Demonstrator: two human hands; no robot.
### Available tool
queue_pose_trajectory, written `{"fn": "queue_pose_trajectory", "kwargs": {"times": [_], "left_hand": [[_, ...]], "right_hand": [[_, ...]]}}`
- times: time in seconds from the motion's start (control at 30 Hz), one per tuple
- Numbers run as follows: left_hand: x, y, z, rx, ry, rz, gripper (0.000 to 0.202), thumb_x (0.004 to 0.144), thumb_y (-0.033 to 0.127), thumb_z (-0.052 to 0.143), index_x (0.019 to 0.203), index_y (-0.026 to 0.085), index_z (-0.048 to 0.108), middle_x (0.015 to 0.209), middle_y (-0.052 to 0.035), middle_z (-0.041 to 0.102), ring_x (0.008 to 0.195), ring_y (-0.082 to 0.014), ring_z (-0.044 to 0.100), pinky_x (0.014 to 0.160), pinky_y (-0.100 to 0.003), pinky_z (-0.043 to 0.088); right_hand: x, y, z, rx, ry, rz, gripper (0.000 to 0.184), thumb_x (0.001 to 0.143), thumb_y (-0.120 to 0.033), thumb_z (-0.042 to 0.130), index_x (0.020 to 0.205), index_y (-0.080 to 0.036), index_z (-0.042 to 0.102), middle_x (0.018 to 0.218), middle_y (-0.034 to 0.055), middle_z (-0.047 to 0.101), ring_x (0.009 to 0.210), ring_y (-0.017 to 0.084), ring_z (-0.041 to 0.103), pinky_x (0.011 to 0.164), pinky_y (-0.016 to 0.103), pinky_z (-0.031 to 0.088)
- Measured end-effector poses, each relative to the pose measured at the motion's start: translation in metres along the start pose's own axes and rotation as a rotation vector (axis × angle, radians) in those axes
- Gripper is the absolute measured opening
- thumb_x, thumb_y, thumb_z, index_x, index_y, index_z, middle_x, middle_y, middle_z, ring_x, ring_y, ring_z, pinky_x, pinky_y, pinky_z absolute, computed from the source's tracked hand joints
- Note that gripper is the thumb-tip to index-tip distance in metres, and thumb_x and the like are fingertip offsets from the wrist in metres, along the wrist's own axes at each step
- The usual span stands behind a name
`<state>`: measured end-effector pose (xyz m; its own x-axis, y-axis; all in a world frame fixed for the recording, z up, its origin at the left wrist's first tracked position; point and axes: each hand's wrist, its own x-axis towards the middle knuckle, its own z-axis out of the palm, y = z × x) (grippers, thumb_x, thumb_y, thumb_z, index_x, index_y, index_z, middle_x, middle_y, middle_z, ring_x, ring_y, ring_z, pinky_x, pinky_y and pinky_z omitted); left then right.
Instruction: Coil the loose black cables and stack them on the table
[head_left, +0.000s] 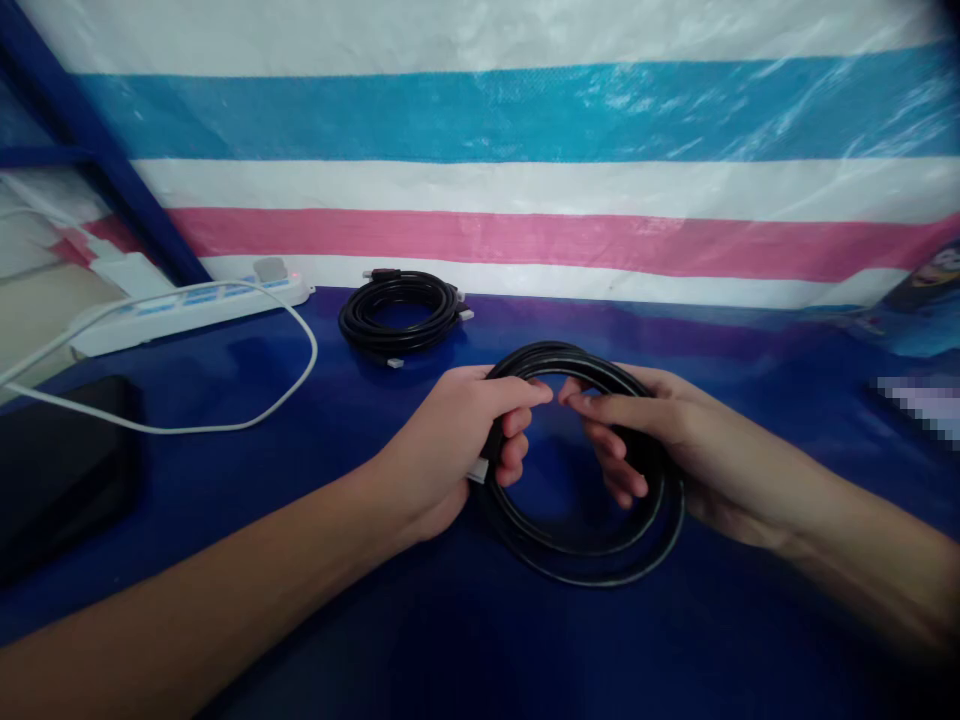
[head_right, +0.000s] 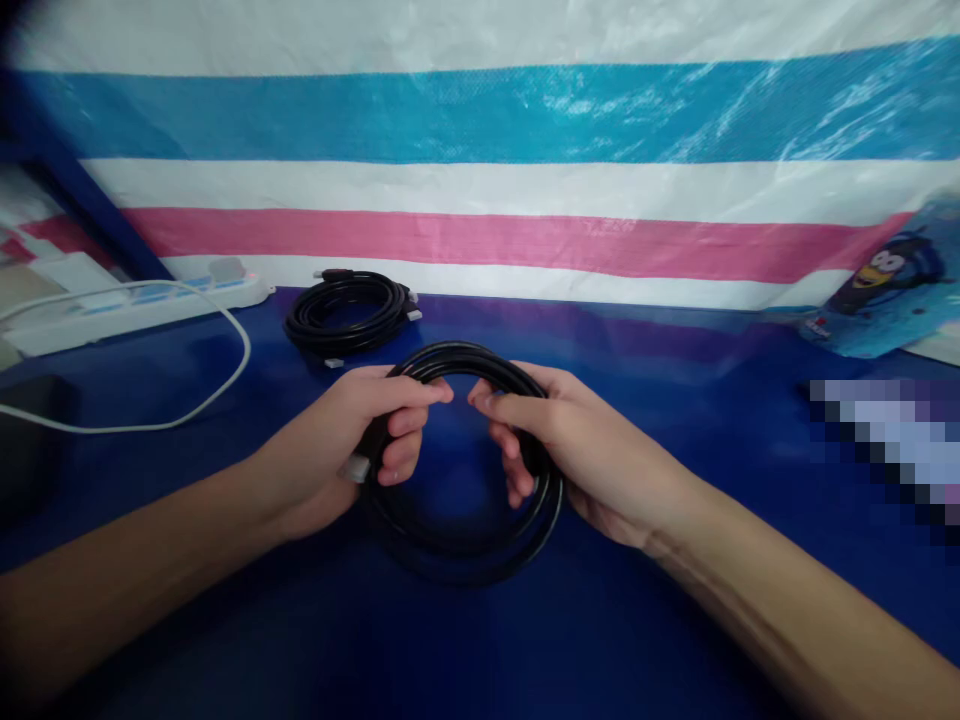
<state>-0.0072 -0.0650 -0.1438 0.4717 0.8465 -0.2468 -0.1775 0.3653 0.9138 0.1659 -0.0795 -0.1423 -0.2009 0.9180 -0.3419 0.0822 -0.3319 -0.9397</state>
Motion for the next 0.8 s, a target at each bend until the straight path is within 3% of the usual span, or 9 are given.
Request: {"fn": "queue_pose_trajectory", "kwargs": {"times": [0.13, 0.23, 0.37, 0.47, 0.57, 0.7, 0.8], "left_hand": [[0.008, 0.000, -0.010, 0.286, -0.031, 0.006, 0.011, 0.077, 0.028, 0.056, 0.079, 0.018, 0.050, 0.058, 0.0052, 0.046, 0.042, -0.0054, 0.046, 0.040, -0.017, 0.039], [0.010, 0.000, -0.016, 0.567, -0.013, 0.137, 0.011, 0.080, 0.030, 0.054, 0.081, 0.020, 0.048, 0.058, 0.0042, 0.053, 0.043, -0.0085, 0.053, 0.039, -0.017, 0.039], [0.008, -0.004, -0.016, 0.827, 0.083, 0.345, 0.009, 0.084, 0.028, 0.048, 0.083, 0.020, 0.052, 0.052, 0.0044, 0.052, 0.042, -0.0070, 0.051, 0.042, -0.015, 0.035], [0.009, -0.008, -0.014, 0.780, 0.135, 0.389, 0.009, 0.084, 0.027, 0.047, 0.084, 0.020, 0.054, 0.051, 0.0049, 0.049, 0.041, -0.0064, 0.049, 0.044, -0.016, 0.038], [0.015, -0.008, -0.015, 0.555, 0.147, 0.277, 0.009, 0.080, 0.029, 0.053, 0.080, 0.020, 0.053, 0.052, 0.0054, 0.043, 0.038, -0.0073, 0.046, 0.039, -0.019, 0.037], [0.019, 0.001, -0.021, 0.439, 0.213, 0.228, 0.014, 0.077, 0.028, 0.053, 0.075, 0.020, 0.042, 0.059, 0.0067, 0.034, 0.038, -0.0042, 0.035, 0.038, -0.020, 0.036], [0.018, 0.017, -0.026, 0.492, 0.205, 0.205, 0.012, 0.076, 0.027, 0.052, 0.076, 0.020, 0.042, 0.062, 0.0050, 0.037, 0.040, -0.0045, 0.037, 0.039, -0.020, 0.037]], "right_hand": [[0.002, 0.004, 0.000, -0.173, 0.021, -0.010, 0.025, 0.078, -0.034, 0.061, 0.095, -0.017, 0.055, 0.053, -0.0049, 0.039, 0.040, 0.004, 0.038, 0.037, 0.016, 0.037], [0.003, 0.004, -0.002, -0.279, 0.065, -0.051, 0.023, 0.078, -0.032, 0.060, 0.093, -0.016, 0.054, 0.056, -0.0037, 0.042, 0.042, 0.005, 0.042, 0.038, 0.016, 0.040], [0.001, 0.002, 0.000, -0.262, 0.066, -0.043, 0.024, 0.076, -0.028, 0.058, 0.097, -0.017, 0.053, 0.055, -0.0035, 0.045, 0.042, 0.007, 0.047, 0.039, 0.017, 0.041], [0.000, 0.001, 0.004, -0.114, 0.034, 0.009, 0.029, 0.077, -0.029, 0.058, 0.103, -0.019, 0.050, 0.054, -0.0041, 0.047, 0.042, 0.009, 0.049, 0.046, 0.023, 0.048], [0.002, 0.005, 0.009, -0.017, 0.015, 0.015, 0.025, 0.078, -0.028, 0.056, 0.100, -0.018, 0.050, 0.059, -0.0027, 0.049, 0.047, 0.009, 0.052, 0.053, 0.024, 0.052], [0.007, 0.012, 0.016, -0.115, 0.125, -0.134, 0.028, 0.081, -0.038, 0.056, 0.102, -0.019, 0.051, 0.069, -0.0013, 0.050, 0.054, 0.007, 0.053, 0.045, 0.016, 0.046], [0.014, 0.002, 0.019, -0.257, 0.146, -0.165, 0.028, 0.084, -0.037, 0.049, 0.105, -0.019, 0.049, 0.066, -0.0018, 0.047, 0.044, 0.007, 0.047, 0.034, 0.018, 0.038]]}}
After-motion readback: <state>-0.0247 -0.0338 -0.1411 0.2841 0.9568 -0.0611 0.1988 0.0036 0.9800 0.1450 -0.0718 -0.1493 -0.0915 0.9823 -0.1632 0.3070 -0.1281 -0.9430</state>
